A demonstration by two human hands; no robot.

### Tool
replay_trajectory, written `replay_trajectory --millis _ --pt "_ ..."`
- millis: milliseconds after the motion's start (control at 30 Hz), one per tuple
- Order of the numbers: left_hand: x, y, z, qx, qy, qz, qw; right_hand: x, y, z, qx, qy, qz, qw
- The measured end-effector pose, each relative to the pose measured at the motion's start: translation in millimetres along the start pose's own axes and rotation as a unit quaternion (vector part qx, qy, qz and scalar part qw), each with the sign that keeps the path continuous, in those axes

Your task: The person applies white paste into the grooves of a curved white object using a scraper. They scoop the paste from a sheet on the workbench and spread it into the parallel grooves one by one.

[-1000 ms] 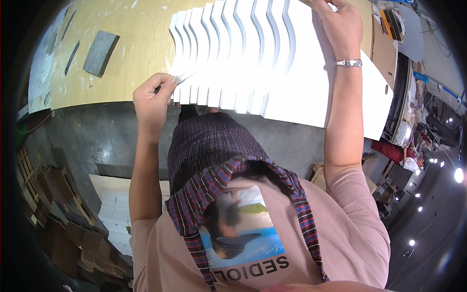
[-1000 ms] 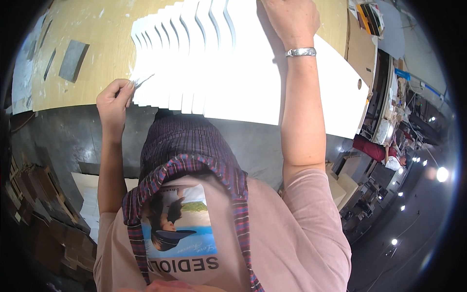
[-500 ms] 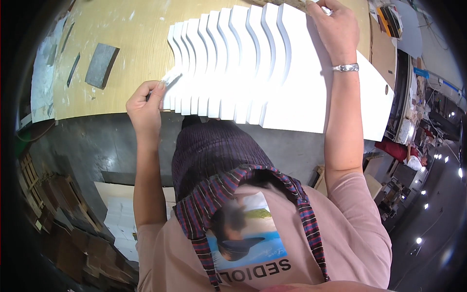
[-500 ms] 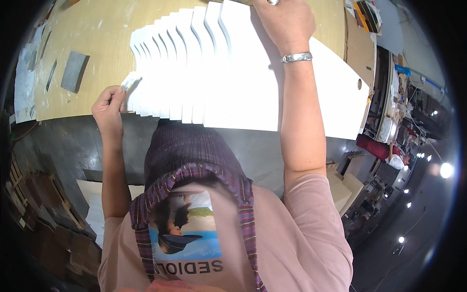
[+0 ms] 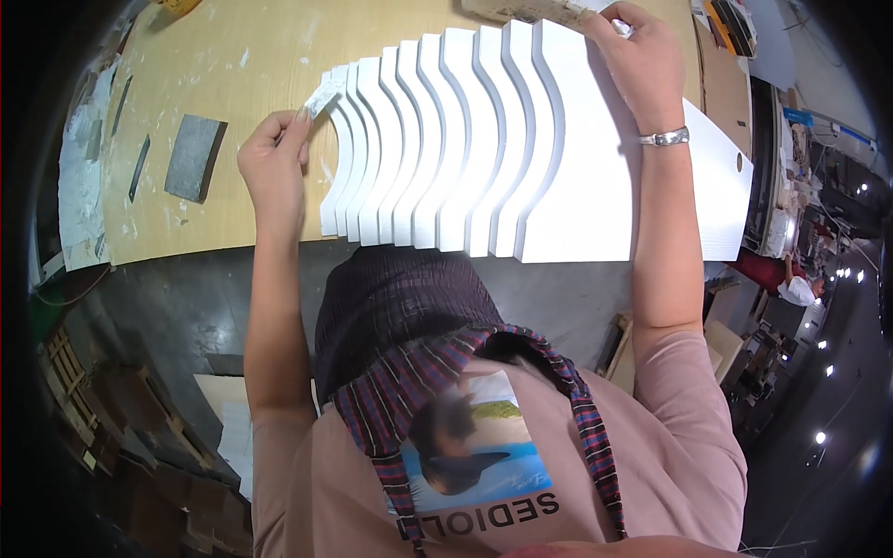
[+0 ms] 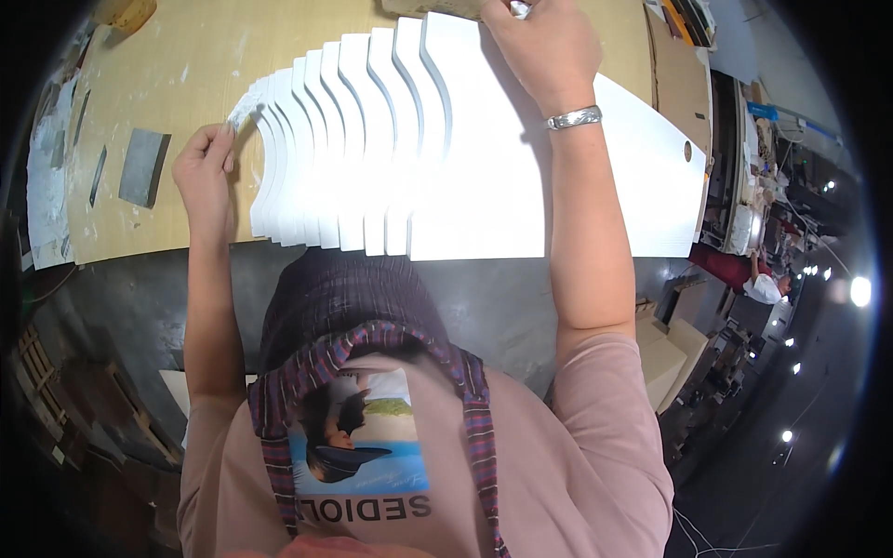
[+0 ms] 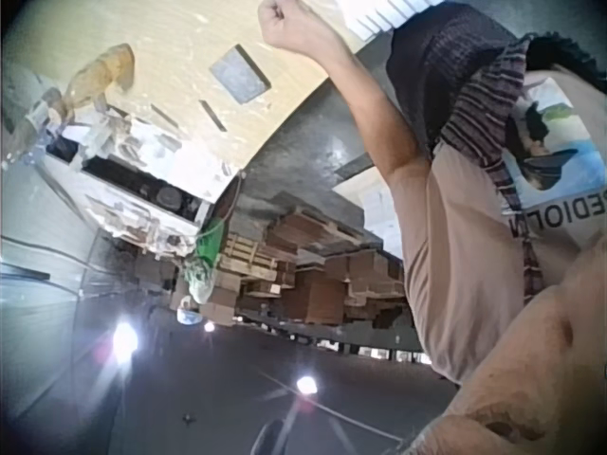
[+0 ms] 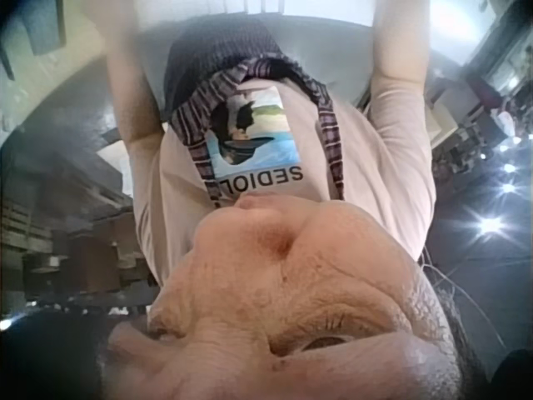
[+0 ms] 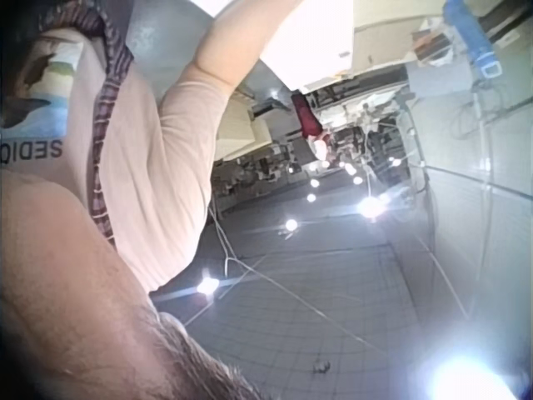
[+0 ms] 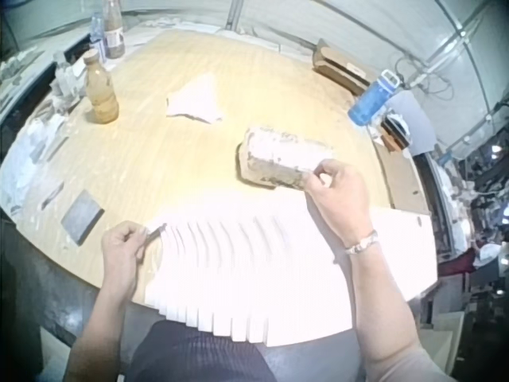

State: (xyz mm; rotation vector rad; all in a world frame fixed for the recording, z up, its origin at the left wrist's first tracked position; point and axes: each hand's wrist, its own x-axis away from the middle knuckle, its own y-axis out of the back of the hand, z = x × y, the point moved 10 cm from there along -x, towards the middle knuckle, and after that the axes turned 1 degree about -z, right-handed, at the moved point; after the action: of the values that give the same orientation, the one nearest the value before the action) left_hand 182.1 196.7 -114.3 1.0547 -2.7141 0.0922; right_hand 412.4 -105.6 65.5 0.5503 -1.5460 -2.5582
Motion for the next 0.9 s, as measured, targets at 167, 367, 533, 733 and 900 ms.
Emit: replay_trajectory --millis 167,367,533,733,900 --pt "-17 2 7 0.005 -0.004 0.0 1.0 -1 3 5 0.019 0.007 -0.009 1.0" --pt "-32 9 5 -0.067 -0.019 -0.017 0.997 -1 1 1 0.012 0.017 -0.011 1.0" --pt "-41 8 4 -0.106 -0.024 -0.004 0.994 0 0 0 -0.002 0.025 -0.011 1.0" --pt "-56 7 7 -0.137 -0.041 0.018 0.99 -1 -2 0 0.002 0.019 -0.002 1.0" --pt "-60 6 -5 -0.2 -0.083 -0.019 0.976 -1 -1 2 0.002 0.016 0.0 1.0"
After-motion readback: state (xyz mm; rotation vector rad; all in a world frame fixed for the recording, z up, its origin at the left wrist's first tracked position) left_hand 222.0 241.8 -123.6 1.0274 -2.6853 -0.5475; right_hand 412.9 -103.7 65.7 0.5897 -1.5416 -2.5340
